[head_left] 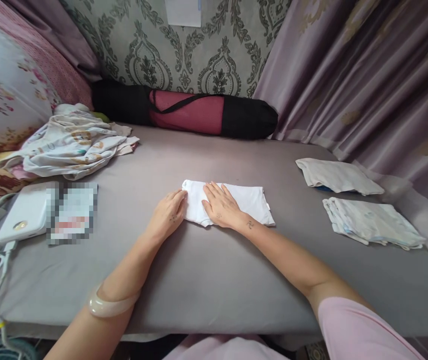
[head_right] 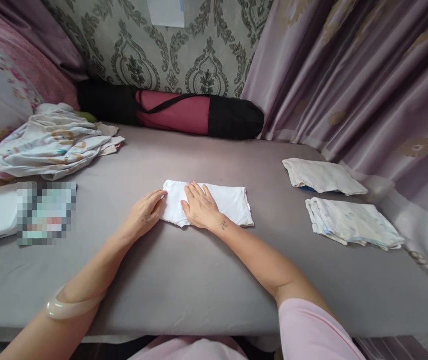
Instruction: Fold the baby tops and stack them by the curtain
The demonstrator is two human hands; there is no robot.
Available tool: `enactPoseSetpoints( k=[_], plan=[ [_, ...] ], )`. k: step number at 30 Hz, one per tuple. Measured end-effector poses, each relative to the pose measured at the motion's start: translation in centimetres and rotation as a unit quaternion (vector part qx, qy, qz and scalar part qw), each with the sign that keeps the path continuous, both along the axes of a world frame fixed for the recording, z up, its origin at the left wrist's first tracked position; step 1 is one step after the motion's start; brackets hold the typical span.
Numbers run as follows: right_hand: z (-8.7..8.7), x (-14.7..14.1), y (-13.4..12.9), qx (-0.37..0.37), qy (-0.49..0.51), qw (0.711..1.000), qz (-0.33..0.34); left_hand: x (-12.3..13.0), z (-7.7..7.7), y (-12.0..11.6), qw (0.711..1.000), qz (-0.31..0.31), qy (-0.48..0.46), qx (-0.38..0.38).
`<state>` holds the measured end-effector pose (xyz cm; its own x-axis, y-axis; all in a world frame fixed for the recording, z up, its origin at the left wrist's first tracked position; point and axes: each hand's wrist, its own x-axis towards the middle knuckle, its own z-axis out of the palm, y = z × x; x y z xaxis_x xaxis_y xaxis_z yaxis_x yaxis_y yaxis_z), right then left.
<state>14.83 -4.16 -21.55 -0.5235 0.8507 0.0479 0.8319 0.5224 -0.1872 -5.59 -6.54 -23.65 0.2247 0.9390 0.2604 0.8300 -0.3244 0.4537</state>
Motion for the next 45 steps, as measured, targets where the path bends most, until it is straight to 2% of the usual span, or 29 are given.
enactPoseSetpoints(
  k=[3, 7, 9, 13, 16, 20, 23, 27, 31, 35, 38, 40, 42, 45],
  plan=[
    [-0.7, -0.2, 0.0, -0.005, -0.008, 1.000, -0.005, 0.1, 0.1, 0.0, 1.000, 0.011, -0.008, 0.006],
    [0.5, -1.0, 0.1, -0.036, -0.017, 0.999, -0.012, 0.2, 0.3, -0.1, 0.999, 0.040, -0.019, 0.013],
    [0.8, -2.1, 0.3, -0.028, -0.009, 0.999, -0.012, 0.1, 0.5, -0.1, 0.998, 0.052, -0.021, 0.002],
    [0.0, -4.2, 0.6, -0.023, 0.009, 1.000, -0.013, -0.1, 0.8, -0.1, 0.996, 0.078, -0.025, -0.022],
    [-0.6, -4.6, 0.7, -0.032, 0.009, 0.999, -0.018, -0.2, 0.7, 0.0, 0.994, 0.104, -0.036, -0.025],
    [0.3, -5.3, 0.8, -0.060, 0.002, 0.998, -0.021, -0.3, 0.6, 0.2, 0.989, 0.137, -0.053, -0.034],
    [0.6, -6.7, 0.6, -0.040, 0.023, 0.999, -0.024, -0.4, 0.6, 0.3, 0.983, 0.160, -0.077, -0.039],
    [-0.8, -8.7, 0.5, -0.047, 0.043, 0.998, -0.029, -0.7, 0.4, 0.6, 0.977, 0.180, -0.112, -0.026],
    [-1.8, -9.0, 0.6, -0.051, 0.051, 0.997, -0.035, -1.0, -0.2, 0.9, 0.976, 0.183, -0.113, -0.014],
    [-0.9, -8.1, 0.6, -0.058, 0.074, 0.995, -0.018, -1.0, -0.3, 0.9, 0.978, 0.179, -0.102, -0.026],
    [0.7, -6.3, 0.4, -0.097, 0.114, 0.988, 0.033, -0.9, 0.3, 0.7, 0.978, 0.185, -0.081, -0.057],
    [1.9, -4.3, 0.1, -0.113, 0.160, 0.980, 0.040, -0.9, 0.8, 0.6, 0.978, 0.184, -0.062, -0.073],
    [2.8, -1.6, -0.1, -0.115, 0.203, 0.972, 0.006, -0.8, 1.3, 0.5, 0.981, 0.174, -0.041, -0.078],
    [3.5, 3.5, -0.3, -0.101, 0.233, 0.962, -0.094, -0.5, 1.9, 0.4, 0.984, 0.158, -0.010, -0.080]
  ],
)
